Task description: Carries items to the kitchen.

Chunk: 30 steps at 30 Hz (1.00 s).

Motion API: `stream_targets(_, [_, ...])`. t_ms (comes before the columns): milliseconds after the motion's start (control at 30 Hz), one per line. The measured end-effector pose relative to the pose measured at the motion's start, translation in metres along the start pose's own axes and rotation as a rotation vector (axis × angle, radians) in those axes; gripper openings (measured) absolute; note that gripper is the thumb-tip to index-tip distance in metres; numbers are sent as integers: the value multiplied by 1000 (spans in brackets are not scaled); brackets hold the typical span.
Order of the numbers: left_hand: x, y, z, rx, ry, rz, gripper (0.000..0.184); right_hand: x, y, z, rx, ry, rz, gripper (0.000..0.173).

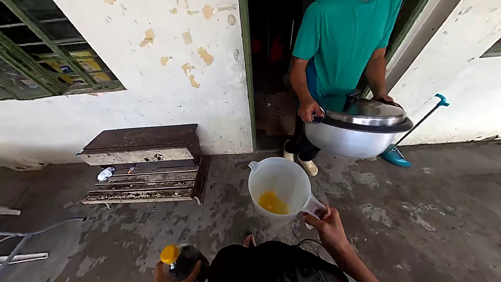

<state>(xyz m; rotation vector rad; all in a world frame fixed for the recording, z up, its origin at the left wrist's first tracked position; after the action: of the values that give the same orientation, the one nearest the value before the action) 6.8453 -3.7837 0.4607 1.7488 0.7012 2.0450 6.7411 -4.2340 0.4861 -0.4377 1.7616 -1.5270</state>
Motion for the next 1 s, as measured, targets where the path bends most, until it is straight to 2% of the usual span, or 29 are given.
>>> stream_targets(67, [-33, 40, 63, -100, -22, -7, 99, -15, 12, 41, -21, 50, 9, 29])
stream_targets(267, [-145, 194, 227, -383, -186, -121, 94, -38, 15, 153, 23, 166, -103, 31])
stream_targets(367, [-213, 258, 293, -431, -247, -229, 97, -39, 22, 212, 77, 214, -213, 31])
stream_targets(533, [-304, 361, 371, -489, -297, -247, 91, -36, 44, 325, 44, 365, -305, 37])
stream_targets(667, [-365, 435, 426, -556, -433, -265, 87, -20, 39, 392, -41, 561, -263, 38])
stream_targets(800, [-437, 494, 483, -601, -524, -285, 88, 2, 44, 462, -83, 733, -184, 28])
stream_targets(867, [-478, 531, 516, -670, -577, -193, 96, 8, 46, 496, -34, 802, -165, 28])
stream_targets(1000, [-547, 630, 536, -902, -706, -163, 101, 37, 31, 531, 141, 1000, -119, 24])
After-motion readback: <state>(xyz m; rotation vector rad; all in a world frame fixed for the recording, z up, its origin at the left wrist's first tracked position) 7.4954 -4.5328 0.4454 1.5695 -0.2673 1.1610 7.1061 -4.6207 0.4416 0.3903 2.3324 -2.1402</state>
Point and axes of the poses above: each hand's wrist, its own z-axis towards the middle knuckle, its own x-axis out of the back of the hand, y = z × x, the point moved 9 cm from there along z, towards the middle knuckle, and after that the axes turned 13 degrees about z, right-handed, at the moved point
